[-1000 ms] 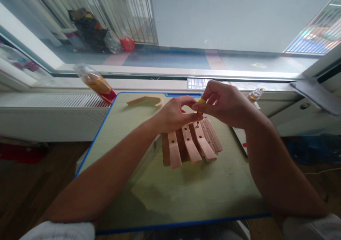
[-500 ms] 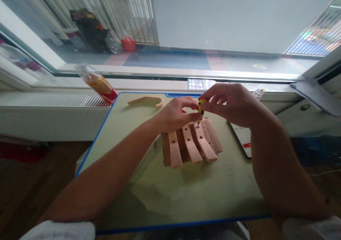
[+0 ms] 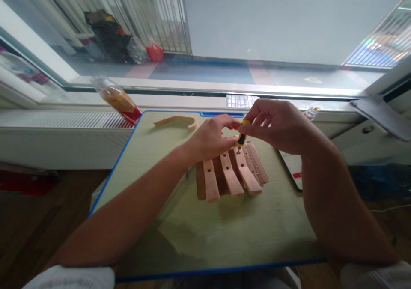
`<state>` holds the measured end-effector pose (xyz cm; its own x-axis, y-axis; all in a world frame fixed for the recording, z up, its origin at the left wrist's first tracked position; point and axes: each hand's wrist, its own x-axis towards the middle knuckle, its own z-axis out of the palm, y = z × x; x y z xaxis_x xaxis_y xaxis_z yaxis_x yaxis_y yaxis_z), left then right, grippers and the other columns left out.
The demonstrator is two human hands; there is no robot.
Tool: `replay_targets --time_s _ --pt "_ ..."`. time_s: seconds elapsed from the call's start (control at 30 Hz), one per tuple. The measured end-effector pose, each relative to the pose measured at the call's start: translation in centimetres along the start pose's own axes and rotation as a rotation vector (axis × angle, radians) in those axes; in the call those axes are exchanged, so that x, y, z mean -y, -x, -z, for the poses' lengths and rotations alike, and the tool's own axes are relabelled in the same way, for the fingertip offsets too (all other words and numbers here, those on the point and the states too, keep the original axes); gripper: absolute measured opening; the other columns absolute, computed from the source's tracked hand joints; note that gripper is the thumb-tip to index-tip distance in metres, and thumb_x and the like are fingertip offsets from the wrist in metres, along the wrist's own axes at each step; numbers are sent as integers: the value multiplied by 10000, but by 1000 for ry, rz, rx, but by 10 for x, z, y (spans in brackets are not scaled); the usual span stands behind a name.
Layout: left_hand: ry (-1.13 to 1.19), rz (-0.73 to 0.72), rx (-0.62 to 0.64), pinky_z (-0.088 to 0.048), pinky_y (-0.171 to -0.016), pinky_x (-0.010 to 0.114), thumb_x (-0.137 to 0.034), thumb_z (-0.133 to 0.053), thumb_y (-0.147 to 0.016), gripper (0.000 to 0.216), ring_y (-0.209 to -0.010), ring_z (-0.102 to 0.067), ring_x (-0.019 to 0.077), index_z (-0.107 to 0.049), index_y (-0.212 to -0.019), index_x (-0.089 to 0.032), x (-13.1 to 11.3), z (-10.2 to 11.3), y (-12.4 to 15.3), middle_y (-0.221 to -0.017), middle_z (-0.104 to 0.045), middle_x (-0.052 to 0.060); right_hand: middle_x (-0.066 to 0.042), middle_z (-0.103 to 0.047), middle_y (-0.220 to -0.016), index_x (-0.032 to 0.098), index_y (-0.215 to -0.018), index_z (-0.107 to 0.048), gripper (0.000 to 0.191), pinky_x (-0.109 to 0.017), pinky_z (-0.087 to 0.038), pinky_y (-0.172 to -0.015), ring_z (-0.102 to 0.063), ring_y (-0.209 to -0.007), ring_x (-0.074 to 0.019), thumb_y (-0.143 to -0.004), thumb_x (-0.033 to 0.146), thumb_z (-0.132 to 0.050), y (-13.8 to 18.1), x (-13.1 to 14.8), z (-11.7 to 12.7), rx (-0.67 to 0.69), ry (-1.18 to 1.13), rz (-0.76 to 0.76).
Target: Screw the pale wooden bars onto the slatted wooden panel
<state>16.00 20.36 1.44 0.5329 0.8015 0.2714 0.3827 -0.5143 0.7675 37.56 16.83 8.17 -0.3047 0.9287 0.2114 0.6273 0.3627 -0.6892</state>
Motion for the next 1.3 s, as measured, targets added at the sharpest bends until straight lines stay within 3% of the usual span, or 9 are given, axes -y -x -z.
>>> replay_targets --time_s 0.37,0.77,1.03,1.3 --pt "-81 -39 7 -615 -906 370 -233 -710 -867 268 -1092 -731 243 -826 -1105 -187 2 -4 2 -1214 -793 93 -25 -721 -762 219 -844 -750 294 -344 -482 -590 -629 -690 -174 -819 480 -881 1 2 2 10 11 4" --pt "-186 -40 -14 -570 -741 299 -245 -698 -869 248 -893 -722 207 -814 -1071 -161 -3 -5 3 -1006 -809 74 -3 -688 -743 200 -857 -696 332 -321 -439 -584 -588 -665 -141 -844 479 -876 1 0 -1 3 42 71" --pt "-180 -78 0 -598 -813 317 -207 -674 -867 244 -969 -729 222 -825 -1055 -173 -1 -3 2 -1043 -808 77 -3 -687 -755 201 -864 -695 333 -327 -442 -588 -589 -672 -142 -847 484 -871 0 -2 0 25 44 79" --pt "-283 -100 53 -588 -1014 385 -101 -637 -825 370 -1088 -745 241 -813 -1128 -220 -3 -3 4 -1205 -814 55 -13 -694 -764 204 -856 -675 370 -335 -435 -591 -582 -668 -143 -860 530 -851 1 1 0 14 62 71"
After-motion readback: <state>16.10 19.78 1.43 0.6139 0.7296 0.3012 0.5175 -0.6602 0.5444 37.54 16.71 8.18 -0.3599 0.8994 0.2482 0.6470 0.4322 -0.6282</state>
